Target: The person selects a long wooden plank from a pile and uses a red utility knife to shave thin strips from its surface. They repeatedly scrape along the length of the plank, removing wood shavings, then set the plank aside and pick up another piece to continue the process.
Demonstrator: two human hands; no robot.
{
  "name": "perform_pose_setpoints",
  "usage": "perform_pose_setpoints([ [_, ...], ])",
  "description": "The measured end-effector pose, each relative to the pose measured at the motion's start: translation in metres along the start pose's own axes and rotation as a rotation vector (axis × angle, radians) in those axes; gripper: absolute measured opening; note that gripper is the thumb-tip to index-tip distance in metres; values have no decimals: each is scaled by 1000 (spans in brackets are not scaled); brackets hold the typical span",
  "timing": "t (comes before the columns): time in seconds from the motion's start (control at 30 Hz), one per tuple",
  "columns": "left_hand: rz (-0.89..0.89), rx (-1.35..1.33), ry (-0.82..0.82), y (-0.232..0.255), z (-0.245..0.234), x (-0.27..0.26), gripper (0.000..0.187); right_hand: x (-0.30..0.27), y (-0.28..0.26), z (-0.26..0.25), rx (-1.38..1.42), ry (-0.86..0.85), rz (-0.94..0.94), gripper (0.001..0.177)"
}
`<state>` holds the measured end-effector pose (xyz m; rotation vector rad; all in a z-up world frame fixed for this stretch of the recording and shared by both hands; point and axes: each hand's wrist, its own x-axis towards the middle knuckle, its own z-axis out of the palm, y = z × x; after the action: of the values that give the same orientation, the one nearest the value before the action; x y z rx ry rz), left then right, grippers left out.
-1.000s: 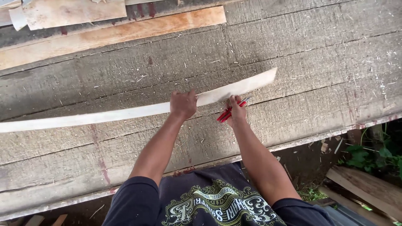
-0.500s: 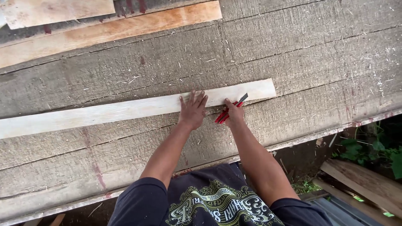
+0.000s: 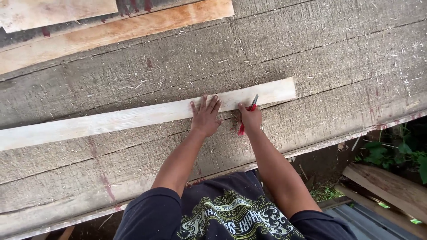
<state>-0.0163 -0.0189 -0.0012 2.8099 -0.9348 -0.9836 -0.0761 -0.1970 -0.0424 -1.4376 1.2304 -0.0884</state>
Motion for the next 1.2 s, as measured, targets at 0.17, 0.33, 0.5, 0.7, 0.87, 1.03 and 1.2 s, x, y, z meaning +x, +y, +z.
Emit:
perform_pose_setpoints([
  [0.17,21,27,3,-4,3,0,78,8,-2,-10,-141,18,17,32],
  [0.33,20,-29,29,-15,17,2,78,7,16,-10,-228,24,-50,33],
  [0.5,-55,-105,213,-50,14,-42,78,-32,5,1,-125,-20,-5,25],
  [0.7,-386,-140,277,-123,13,-96,87,-76,20,48,9,-381,69,21],
  [0.87,-468,-171,308,-176,35,-114,83,-104,22,75,99,-521,177,38],
  [1.03,-466,-142,278,-199,45,-112,85,-96,33,87,179,-497,255,34],
  [1.2,-455,-163,227,-203,32,-112,89,-92,8,87,122,-432,301,25],
])
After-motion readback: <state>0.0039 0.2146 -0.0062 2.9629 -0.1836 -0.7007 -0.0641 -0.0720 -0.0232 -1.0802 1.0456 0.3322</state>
